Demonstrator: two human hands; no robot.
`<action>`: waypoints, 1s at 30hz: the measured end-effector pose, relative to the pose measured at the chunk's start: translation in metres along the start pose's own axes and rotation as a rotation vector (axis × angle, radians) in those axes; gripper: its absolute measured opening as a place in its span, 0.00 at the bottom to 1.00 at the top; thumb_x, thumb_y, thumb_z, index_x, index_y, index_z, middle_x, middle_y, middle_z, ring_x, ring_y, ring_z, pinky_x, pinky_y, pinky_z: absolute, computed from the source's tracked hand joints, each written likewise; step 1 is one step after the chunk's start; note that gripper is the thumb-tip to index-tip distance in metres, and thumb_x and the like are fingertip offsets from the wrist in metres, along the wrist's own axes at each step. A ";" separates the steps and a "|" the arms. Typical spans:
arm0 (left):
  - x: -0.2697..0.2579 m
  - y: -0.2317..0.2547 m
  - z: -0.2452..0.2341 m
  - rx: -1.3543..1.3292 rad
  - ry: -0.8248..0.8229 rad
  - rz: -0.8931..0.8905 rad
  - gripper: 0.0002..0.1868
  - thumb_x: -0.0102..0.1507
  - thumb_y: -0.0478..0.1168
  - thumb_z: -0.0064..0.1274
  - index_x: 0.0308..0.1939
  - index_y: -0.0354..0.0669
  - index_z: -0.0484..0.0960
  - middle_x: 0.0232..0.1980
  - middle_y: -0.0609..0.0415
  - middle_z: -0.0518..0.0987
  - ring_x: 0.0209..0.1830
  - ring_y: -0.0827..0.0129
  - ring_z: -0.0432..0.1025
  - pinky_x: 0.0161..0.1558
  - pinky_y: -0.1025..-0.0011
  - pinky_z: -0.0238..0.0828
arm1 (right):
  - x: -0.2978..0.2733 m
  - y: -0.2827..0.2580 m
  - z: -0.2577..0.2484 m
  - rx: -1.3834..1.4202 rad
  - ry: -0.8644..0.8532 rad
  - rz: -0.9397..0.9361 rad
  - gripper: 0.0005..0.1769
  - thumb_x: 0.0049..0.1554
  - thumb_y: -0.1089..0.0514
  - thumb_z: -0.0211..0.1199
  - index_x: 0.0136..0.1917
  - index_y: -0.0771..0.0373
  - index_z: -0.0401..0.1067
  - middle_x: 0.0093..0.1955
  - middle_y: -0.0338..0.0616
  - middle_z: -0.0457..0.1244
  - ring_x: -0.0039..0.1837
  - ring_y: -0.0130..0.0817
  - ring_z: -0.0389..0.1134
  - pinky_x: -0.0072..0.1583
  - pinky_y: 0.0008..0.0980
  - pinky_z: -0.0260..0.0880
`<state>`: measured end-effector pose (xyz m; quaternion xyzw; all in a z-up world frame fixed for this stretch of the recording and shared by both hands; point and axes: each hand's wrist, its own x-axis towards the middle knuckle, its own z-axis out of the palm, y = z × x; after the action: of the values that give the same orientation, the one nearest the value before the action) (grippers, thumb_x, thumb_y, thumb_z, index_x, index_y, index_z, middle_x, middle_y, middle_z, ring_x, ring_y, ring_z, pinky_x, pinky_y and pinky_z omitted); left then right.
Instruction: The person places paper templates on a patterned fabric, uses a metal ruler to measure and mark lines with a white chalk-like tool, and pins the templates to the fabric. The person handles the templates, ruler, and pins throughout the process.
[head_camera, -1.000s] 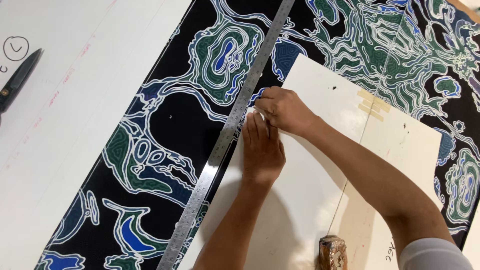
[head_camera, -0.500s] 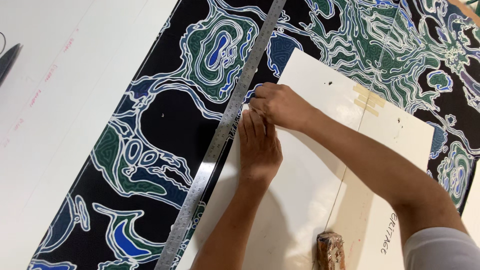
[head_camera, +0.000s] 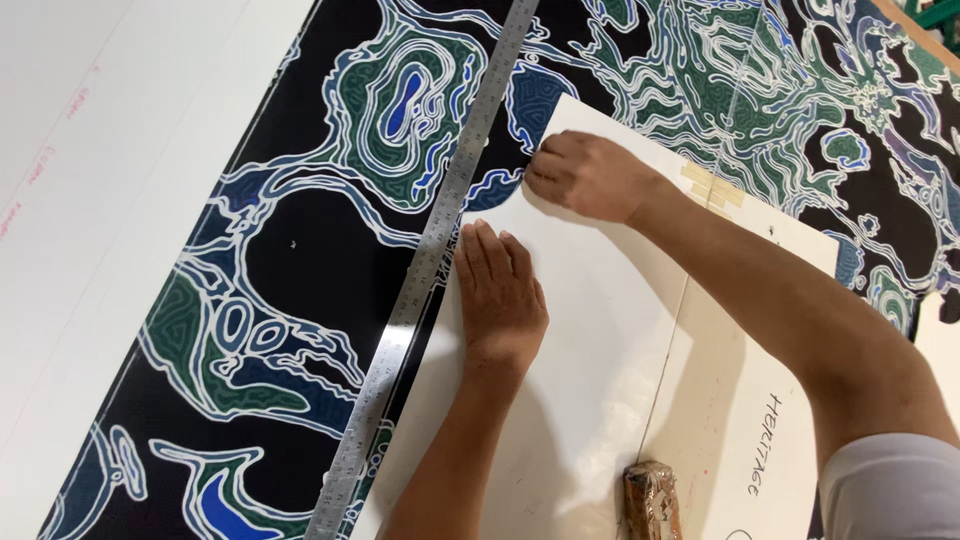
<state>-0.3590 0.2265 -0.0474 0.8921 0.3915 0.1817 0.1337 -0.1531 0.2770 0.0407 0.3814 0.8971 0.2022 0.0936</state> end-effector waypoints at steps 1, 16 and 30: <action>0.000 0.000 -0.001 -0.004 0.006 -0.005 0.29 0.67 0.45 0.44 0.66 0.24 0.63 0.71 0.24 0.59 0.77 0.36 0.52 0.76 0.48 0.44 | -0.005 0.003 0.000 0.007 0.018 0.040 0.11 0.48 0.63 0.66 0.47 0.64 0.77 0.46 0.41 0.68 0.51 0.35 0.68 0.54 0.31 0.73; 0.001 -0.004 -0.017 -0.088 -0.004 0.002 0.28 0.68 0.41 0.42 0.66 0.22 0.64 0.72 0.22 0.60 0.77 0.36 0.53 0.77 0.50 0.43 | 0.020 -0.050 0.028 1.430 0.340 1.691 0.08 0.54 0.71 0.63 0.34 0.68 0.68 0.30 0.46 0.63 0.29 0.30 0.62 0.31 0.30 0.62; 0.001 -0.009 -0.027 0.016 -0.030 0.028 0.29 0.69 0.45 0.40 0.67 0.26 0.69 0.72 0.27 0.64 0.76 0.40 0.54 0.76 0.51 0.41 | 0.042 -0.049 0.028 1.323 0.364 1.834 0.08 0.53 0.72 0.62 0.33 0.69 0.67 0.28 0.47 0.62 0.27 0.30 0.61 0.28 0.31 0.60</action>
<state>-0.3755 0.2361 -0.0260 0.9012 0.3783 0.1671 0.1297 -0.2052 0.2850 -0.0063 0.8317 0.2122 -0.2650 -0.4392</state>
